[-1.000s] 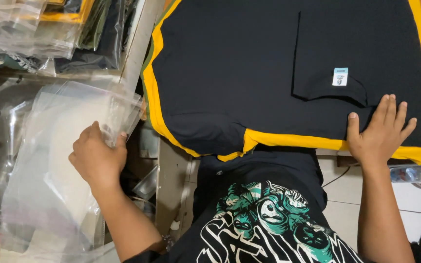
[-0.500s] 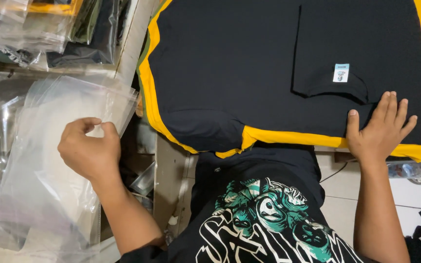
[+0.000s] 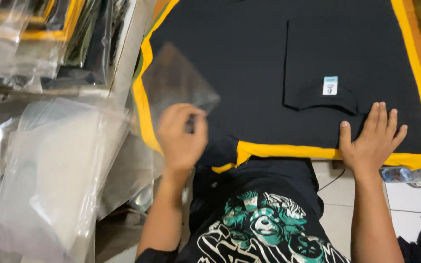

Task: The person folds a black t-shirt with yellow trim on a table, then places it into a clear plastic bag. The person repeats this process with a second t-shirt. The folded shirts are placed into bags and set aside.

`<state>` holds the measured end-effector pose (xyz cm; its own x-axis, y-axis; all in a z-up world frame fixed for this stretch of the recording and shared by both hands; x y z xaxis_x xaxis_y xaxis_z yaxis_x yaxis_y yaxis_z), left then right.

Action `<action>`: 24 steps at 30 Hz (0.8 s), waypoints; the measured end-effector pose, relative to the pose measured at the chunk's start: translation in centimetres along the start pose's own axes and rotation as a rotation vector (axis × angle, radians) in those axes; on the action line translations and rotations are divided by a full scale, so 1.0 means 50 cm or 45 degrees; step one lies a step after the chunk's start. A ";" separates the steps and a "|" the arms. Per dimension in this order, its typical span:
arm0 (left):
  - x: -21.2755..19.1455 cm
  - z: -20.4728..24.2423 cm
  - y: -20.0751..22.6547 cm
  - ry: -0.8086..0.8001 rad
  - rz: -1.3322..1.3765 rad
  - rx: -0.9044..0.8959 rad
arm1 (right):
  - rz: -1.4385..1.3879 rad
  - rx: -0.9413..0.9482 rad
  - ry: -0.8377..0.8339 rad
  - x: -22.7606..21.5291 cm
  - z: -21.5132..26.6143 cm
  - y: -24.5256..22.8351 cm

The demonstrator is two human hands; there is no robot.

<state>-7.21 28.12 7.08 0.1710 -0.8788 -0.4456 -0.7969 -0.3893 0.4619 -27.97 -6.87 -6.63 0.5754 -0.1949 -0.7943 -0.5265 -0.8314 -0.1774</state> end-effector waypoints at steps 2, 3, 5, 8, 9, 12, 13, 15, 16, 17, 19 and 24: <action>0.087 -0.022 -0.003 -0.051 0.213 -0.044 | 0.008 -0.006 0.015 0.000 0.000 0.000; 0.134 -0.031 -0.003 -0.105 0.417 -0.098 | 0.012 -0.020 0.019 0.000 0.000 0.001; 0.240 -0.051 -0.038 -0.214 0.416 -0.262 | 0.013 -0.004 0.036 0.004 -0.002 0.005; 0.404 -0.073 -0.101 -0.396 0.450 -0.605 | 0.007 0.033 0.026 0.007 -0.002 0.006; 0.462 -0.076 -0.124 -0.457 0.489 -0.782 | 0.002 0.048 0.010 0.007 -0.004 0.007; 0.538 -0.126 -0.138 -0.549 0.308 -0.873 | 0.000 0.076 -0.011 0.006 -0.011 0.005; 0.563 -0.142 -0.143 -0.555 0.315 -0.865 | 0.007 0.084 -0.005 0.004 -0.015 0.004; 0.610 -0.160 -0.158 -0.643 0.281 -0.977 | -0.020 0.115 -0.044 -0.001 -0.018 0.000; 0.643 -0.168 -0.170 -0.649 0.289 -0.967 | -0.012 0.124 -0.037 0.001 -0.020 0.002; 0.674 -0.176 -0.183 -0.607 0.278 -0.960 | -0.013 0.137 -0.054 0.004 -0.021 0.004; 0.701 -0.197 -0.174 -0.579 0.273 -0.953 | -0.004 0.161 -0.076 0.004 -0.022 0.006; 0.743 -0.229 -0.136 -0.627 0.364 -0.840 | -0.012 0.232 -0.145 0.006 -0.031 0.007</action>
<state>11.19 -5.04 -3.80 -0.3756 -0.8072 -0.4553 -0.2469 -0.3864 0.8887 -27.01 -8.01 -6.03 0.5116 -0.1192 -0.8509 -0.6320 -0.7231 -0.2787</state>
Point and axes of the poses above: each hand's wrist, its own z-axis away from the middle knuckle, its own x-axis out of the palm, y = z × x, the point moved 4 cm from there along -z, towards the middle knuckle, and after that the axes turned 1 degree about y, right-handed, at the moved point
